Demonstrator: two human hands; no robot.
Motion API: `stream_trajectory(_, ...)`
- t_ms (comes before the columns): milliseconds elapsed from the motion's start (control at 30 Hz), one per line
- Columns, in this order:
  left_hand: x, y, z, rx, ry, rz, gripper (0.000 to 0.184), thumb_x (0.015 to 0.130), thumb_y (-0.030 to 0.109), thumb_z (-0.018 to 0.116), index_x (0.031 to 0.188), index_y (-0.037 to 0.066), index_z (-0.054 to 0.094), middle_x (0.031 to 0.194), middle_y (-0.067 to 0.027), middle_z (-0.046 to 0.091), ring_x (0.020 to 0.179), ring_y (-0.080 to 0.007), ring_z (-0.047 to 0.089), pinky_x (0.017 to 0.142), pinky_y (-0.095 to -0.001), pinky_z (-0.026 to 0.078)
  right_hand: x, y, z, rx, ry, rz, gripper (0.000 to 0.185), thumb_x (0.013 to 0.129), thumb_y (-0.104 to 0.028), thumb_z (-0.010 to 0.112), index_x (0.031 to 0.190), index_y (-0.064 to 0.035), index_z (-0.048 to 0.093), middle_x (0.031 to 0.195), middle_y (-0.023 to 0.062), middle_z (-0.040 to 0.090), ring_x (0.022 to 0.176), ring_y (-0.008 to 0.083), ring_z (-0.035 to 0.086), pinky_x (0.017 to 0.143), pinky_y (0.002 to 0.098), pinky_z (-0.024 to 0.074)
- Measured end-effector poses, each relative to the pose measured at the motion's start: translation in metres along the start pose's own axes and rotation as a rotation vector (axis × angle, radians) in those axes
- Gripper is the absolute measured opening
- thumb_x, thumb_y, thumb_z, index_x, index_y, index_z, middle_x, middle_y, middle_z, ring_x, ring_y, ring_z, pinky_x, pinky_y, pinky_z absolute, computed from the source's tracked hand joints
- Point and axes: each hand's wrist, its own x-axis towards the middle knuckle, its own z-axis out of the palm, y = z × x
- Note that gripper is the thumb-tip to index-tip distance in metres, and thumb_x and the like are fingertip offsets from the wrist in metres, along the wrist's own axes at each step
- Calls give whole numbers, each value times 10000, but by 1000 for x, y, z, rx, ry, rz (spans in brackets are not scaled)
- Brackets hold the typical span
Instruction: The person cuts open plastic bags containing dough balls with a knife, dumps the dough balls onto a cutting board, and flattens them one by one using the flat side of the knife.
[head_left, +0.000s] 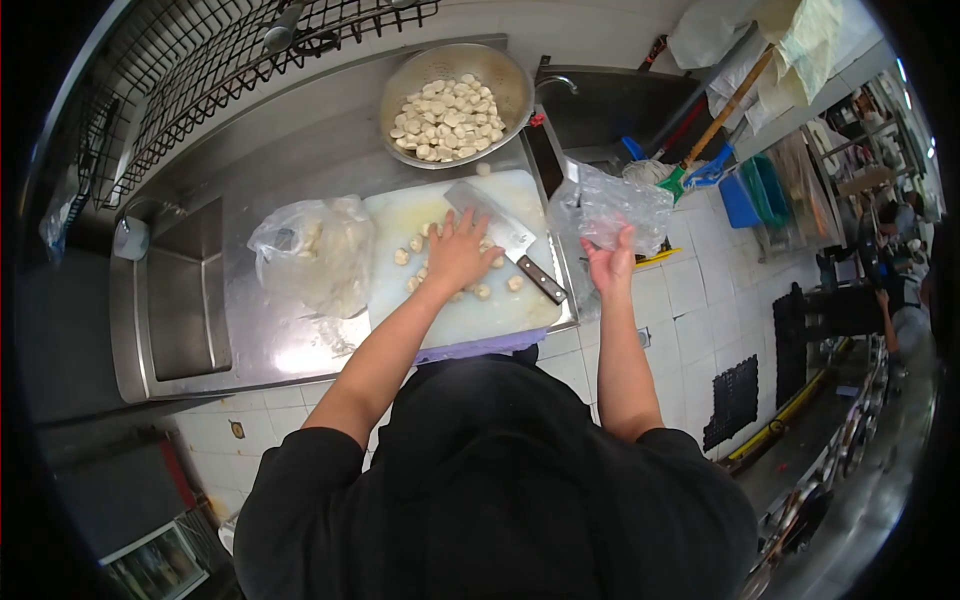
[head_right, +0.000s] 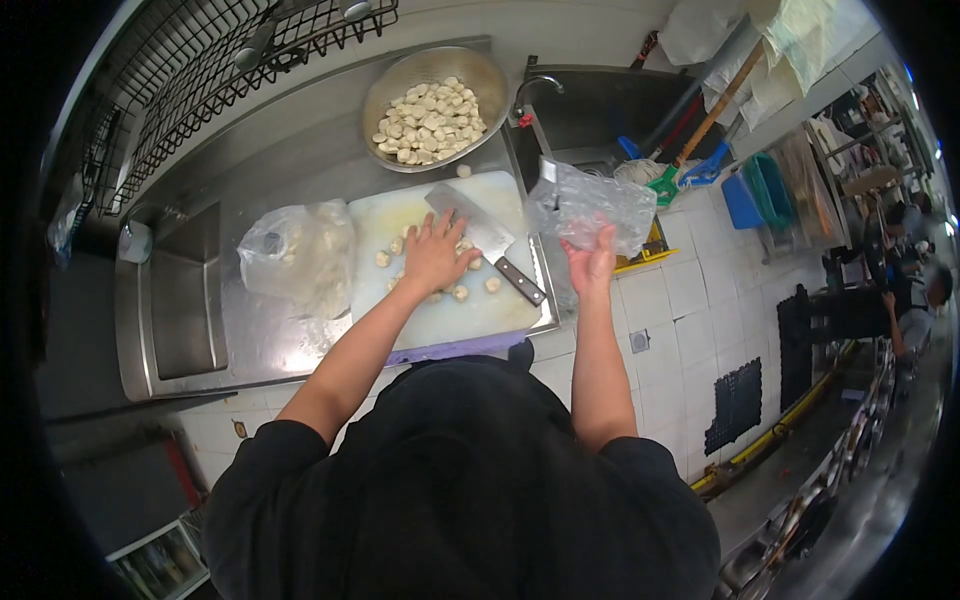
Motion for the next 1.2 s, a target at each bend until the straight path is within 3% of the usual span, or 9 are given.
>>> stream_trajectory(267, -43, -8, 10, 116, -18, -76, 751, 1062, 666, 404, 1666, 221, 383, 1765, -124, 256, 1624, -419, 186, 1242, -750, 91, 51, 2, -36, -114, 571, 415, 590, 1043, -460, 685, 1444, -46, 558, 1362, 177, 663, 1222, 320, 640, 956, 499, 557)
stream_trajectory(333, -46, -5, 6, 109, -11, -128, 771, 1066, 667, 384, 1686, 211, 339, 1767, -124, 249, 1631, -443, 131, 1258, -729, 53, 65, 24, -30, -1079, 271, 66, 432, 977, -340, 745, 1302, -59, 691, 1245, 153, 732, 1268, 287, 629, 933, 493, 559)
stream_trajectory(500, -34, -18, 22, 54, 47, -147, 765, 1071, 637, 406, 1677, 174, 348, 1764, -148, 243, 1616, -464, 153, 1270, -677, 71, 75, 75, 121, -1494, -135, -457, 311, 920, -329, 741, 1117, -90, 768, 1084, 122, 722, 1148, 324, 629, 1010, 503, 404)
stream_trajectory(700, -79, -39, -32, -302, 337, -171, 508, 1085, 359, 533, 1506, 75, 555, 1569, -219, 503, 1472, -461, 403, 1217, -561, 294, 100, 122, 208, -1983, -132, -392, 578, 839, -480, 812, 1231, -61, 744, 1352, 172, 624, 1370, 347, 468, 1076, 620, 335)
stream_trajectory(733, -100, -51, -40, -605, 427, -143, 422, 1060, 252, 600, 1423, 38, 617, 1456, -236, 611, 1373, -458, 522, 1170, -537, 378, 105, 133, 208, -1926, -98, -400, 549, 828, -479, 827, 1186, -67, 771, 1350, 165, 637, 1365, 334, 482, 1104, 626, 322)
stream_trajectory(800, -149, -89, -27, -335, 563, -235, 350, 1004, 149, 662, 1319, -2, 646, 1221, -227, 710, 1144, -436, 632, 1075, -506, 458, 118, 144, 204, -1965, -74, -364, 510, 828, -456, 835, 1152, -66, 783, 1328, 143, 665, 1347, 330, 504, 1060, 609, 349)
stream_trajectory(933, -232, -148, -5, 185, 391, -753, 381, 966, 180, 695, 1333, 89, 651, 1416, -198, 596, 1222, -461, 551, 1032, -513, 479, 131, 149, 190, -1929, -38, -442, 430, 858, -368, 820, 1151, -59, 757, 1311, 137, 676, 1306, 344, 530, 1015, 585, 369)
stream_trajectory(1033, -263, -194, 7, -36, 179, -810, 439, 968, 222, 708, 1391, 125, 644, 1444, -199, 546, 1214, -459, 529, 989, -545, 507, 100, 123, 188, -1526, -9, -541, 337, 896, -297, 790, 1119, -56, 718, 1242, 141, 697, 1268, 351, 549, 1026, 556, 365)
stream_trajectory(1200, -268, -182, 12, -103, 190, -854, 467, 941, 232, 744, 1380, 102, 653, 1384, -232, 585, 1190, -478, 560, 1005, -542, 513, -16, 101, 168, -1492, -610, -405, 301, 919, -295, 790, 1137, -100, 718, 1094, 74, 714, 1160, 318, 561, 1020, 494, 359)
